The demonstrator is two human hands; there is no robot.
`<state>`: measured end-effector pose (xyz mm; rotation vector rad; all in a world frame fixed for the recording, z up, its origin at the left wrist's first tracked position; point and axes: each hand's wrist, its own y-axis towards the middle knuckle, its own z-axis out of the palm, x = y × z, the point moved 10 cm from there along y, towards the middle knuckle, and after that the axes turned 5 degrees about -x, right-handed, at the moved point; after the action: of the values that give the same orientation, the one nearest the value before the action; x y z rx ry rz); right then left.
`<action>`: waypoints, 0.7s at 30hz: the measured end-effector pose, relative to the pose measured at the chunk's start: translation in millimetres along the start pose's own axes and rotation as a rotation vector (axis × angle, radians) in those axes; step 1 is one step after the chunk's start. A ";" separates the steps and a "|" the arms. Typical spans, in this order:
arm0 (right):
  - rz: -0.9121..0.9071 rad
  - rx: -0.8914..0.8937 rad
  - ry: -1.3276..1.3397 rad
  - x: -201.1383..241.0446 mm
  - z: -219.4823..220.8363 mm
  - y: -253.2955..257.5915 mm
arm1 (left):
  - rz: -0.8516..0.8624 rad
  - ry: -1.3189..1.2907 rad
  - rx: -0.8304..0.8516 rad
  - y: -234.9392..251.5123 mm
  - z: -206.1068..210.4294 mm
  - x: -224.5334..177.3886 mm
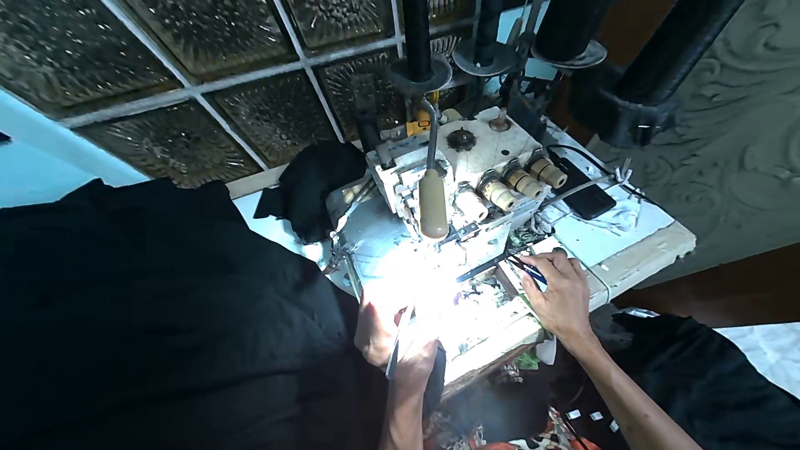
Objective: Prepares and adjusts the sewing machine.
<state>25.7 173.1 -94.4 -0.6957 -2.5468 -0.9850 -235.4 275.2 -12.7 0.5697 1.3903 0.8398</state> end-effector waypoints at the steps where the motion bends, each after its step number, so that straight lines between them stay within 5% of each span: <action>1: 0.000 0.002 0.001 -0.2 0.2 0.0 | 0.001 0.004 0.003 -0.3 -0.1 0.3; 21: 0.000 0.001 0.003 -0.3 0.7 -0.2 | -0.017 0.010 -0.005 0.7 -2.4 -0.9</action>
<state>25.8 173.4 -95.1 -0.6929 -2.5450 -0.9835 -237.9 274.6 -11.9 0.5500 1.3995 0.8337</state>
